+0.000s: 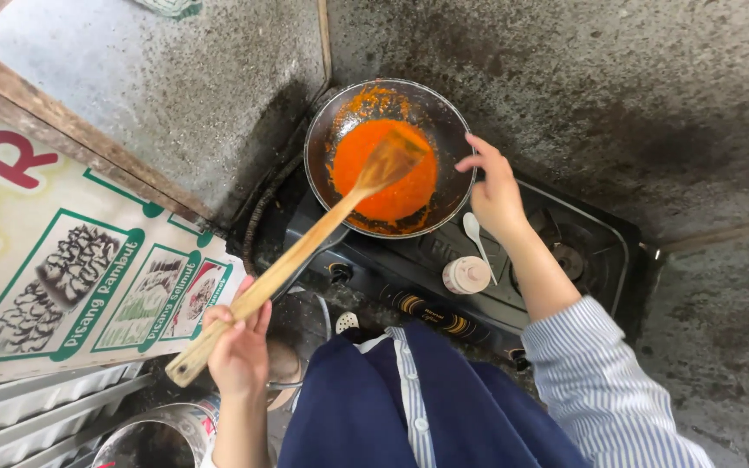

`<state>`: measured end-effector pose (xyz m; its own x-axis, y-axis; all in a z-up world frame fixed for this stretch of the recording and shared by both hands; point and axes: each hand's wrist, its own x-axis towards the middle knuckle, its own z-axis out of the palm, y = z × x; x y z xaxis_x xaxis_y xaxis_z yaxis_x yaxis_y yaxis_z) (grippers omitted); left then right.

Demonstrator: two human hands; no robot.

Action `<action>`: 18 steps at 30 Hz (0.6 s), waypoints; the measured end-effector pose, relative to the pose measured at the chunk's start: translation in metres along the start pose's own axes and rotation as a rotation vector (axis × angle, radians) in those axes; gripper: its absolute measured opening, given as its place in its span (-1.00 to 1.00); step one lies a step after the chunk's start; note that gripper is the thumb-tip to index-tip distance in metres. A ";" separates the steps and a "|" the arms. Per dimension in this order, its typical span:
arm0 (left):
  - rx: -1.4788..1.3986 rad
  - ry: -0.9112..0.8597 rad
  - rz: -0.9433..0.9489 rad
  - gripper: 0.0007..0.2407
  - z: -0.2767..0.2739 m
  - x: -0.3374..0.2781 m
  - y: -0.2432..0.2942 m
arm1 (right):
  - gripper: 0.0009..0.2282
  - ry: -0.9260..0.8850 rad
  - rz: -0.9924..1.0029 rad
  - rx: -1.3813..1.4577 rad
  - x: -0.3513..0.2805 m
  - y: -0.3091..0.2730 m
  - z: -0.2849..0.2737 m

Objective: Stirring sauce in a pan on a gas stove and adding seasoning from a container using a spoon.

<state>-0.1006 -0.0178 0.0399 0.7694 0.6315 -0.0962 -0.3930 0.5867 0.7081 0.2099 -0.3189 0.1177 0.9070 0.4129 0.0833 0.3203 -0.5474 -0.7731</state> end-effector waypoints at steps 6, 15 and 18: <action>-0.048 0.012 -0.020 -0.84 -0.007 -0.019 0.001 | -0.26 -0.076 -0.271 -0.301 0.042 0.052 0.037; -0.036 0.049 -0.048 -0.84 -0.017 -0.031 0.000 | -0.26 -0.131 -0.307 -0.633 0.056 0.077 0.061; -0.036 0.045 -0.049 -0.84 -0.017 -0.031 0.001 | -0.23 -0.146 -0.285 -0.642 0.057 0.073 0.062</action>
<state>-0.1329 -0.0280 0.0318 0.7651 0.6233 -0.1615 -0.3740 0.6344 0.6766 0.2678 -0.2906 0.0266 0.7324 0.6725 0.1069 0.6779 -0.7053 -0.2074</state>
